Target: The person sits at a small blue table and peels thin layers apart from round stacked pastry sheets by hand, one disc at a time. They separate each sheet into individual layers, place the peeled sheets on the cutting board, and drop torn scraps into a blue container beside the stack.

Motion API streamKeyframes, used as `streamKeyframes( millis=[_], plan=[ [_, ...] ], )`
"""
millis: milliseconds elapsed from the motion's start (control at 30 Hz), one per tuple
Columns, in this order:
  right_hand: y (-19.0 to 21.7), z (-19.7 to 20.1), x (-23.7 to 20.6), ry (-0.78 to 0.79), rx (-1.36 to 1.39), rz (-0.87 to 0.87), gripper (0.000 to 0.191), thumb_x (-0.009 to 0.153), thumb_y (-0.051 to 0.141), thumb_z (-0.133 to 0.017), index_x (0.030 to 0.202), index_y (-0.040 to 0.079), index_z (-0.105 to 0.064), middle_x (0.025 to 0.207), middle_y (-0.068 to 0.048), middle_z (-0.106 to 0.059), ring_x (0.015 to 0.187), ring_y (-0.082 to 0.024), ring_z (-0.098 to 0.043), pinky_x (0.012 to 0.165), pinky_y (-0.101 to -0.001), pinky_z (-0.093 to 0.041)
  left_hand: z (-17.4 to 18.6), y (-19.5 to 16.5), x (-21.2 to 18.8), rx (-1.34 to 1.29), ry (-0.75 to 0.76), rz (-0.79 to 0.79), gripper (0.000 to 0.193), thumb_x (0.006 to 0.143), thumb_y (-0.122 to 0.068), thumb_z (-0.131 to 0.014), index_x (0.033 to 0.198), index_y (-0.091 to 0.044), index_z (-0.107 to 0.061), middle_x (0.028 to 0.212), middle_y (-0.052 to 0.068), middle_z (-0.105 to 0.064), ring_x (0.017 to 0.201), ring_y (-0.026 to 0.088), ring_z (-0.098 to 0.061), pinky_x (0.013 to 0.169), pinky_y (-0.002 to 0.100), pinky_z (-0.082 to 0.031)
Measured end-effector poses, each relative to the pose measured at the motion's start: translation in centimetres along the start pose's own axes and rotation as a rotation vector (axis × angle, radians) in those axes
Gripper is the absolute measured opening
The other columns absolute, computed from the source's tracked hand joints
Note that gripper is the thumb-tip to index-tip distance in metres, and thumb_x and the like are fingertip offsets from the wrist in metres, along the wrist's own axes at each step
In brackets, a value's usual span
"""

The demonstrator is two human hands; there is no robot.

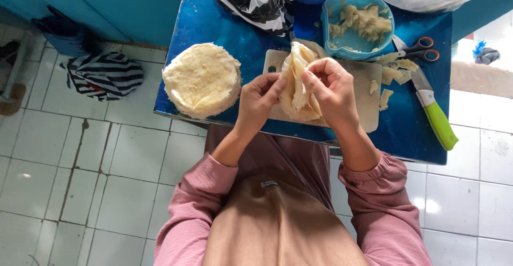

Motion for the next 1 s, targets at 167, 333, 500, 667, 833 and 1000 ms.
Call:
streamKeyframes(
  millis=[167, 333, 500, 667, 833, 1000],
  plan=[
    [1.7, -0.1, -2.9, -0.032, -0.456, 0.333, 0.029, 0.091, 0.008, -0.076, 0.111, -0.003, -0.059, 0.11, -0.005, -0.06, 0.094, -0.011, -0.06, 0.08, -0.0222, -0.051, -0.4, 0.5, -1.9, 0.253, -0.071, -0.121, 0.023, 0.103, -0.018, -0.07, 0.115, 0.001, -0.074, 0.09, -0.003, -0.07, 0.08, 0.0, -0.059, 0.068, 0.018, -0.05],
    [-2.4, 3.9, -4.2, -0.134, -0.126, 0.074, 0.01, 0.1, 0.005, -0.072, 0.107, -0.001, -0.068, 0.121, -0.006, -0.064, 0.09, -0.012, -0.062, 0.075, -0.0266, -0.05, 0.2, 2.5, -2.4, 0.21, -0.075, -0.058, 0.019, 0.105, -0.017, -0.068, 0.113, 0.0, -0.071, 0.084, -0.007, -0.061, 0.074, 0.0, -0.052, 0.063, 0.017, -0.044],
    [-4.1, 9.3, -4.3, -0.267, 0.424, -0.032, 0.025, 0.094, 0.008, -0.072, 0.115, -0.002, -0.065, 0.111, -0.013, -0.068, 0.096, -0.016, -0.068, 0.089, -0.0289, -0.056, 2.4, 3.8, -2.2, -0.084, -0.1, 0.01, 0.017, 0.11, -0.018, -0.061, 0.114, -0.002, -0.064, 0.09, -0.006, -0.061, 0.074, -0.001, -0.05, 0.063, 0.017, -0.041],
    [-1.7, 14.4, -5.7, -0.475, 0.456, 0.08, 0.036, 0.084, 0.012, -0.072, 0.117, 0.0, -0.064, 0.115, -0.013, -0.068, 0.107, -0.024, -0.072, 0.098, -0.0364, -0.06, 3.9, 4.3, -1.9, -0.209, -0.155, 0.0, 0.017, 0.111, -0.018, -0.057, 0.116, -0.002, -0.062, 0.097, -0.003, -0.065, 0.079, -0.001, -0.053, 0.066, 0.017, -0.042],
    [5.6, 14.5, -10.4, -0.666, -0.525, 0.533, 0.031, 0.099, 0.021, -0.076, 0.115, 0.004, -0.054, 0.116, -0.016, -0.057, 0.105, -0.028, -0.062, 0.098, -0.0415, -0.061, 4.1, 4.0, -1.6, -0.324, -0.178, 0.0, 0.017, 0.111, -0.016, -0.057, 0.118, 0.0, -0.061, 0.102, 0.001, -0.068, 0.087, 0.003, -0.061, 0.072, 0.02, -0.05],
    [3.1, 6.6, -6.5, -0.149, -0.992, 0.321, 0.033, 0.093, 0.018, -0.085, 0.114, 0.003, -0.065, 0.125, -0.02, -0.067, 0.112, -0.033, -0.068, 0.096, -0.0421, -0.055, 1.7, 3.7, -2.5, -0.473, -0.113, 0.111, 0.028, 0.107, -0.014, -0.056, 0.132, -0.001, -0.059, 0.112, 0.005, -0.07, 0.095, 0.009, -0.068, 0.077, 0.024, -0.056]
  ],
)
Point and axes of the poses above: each hand's wrist, its own x-axis towards the middle knuckle, its own z-axis out of the back of the hand, y = z × x, the point moved 8 cm from there along x, towards the middle knuckle
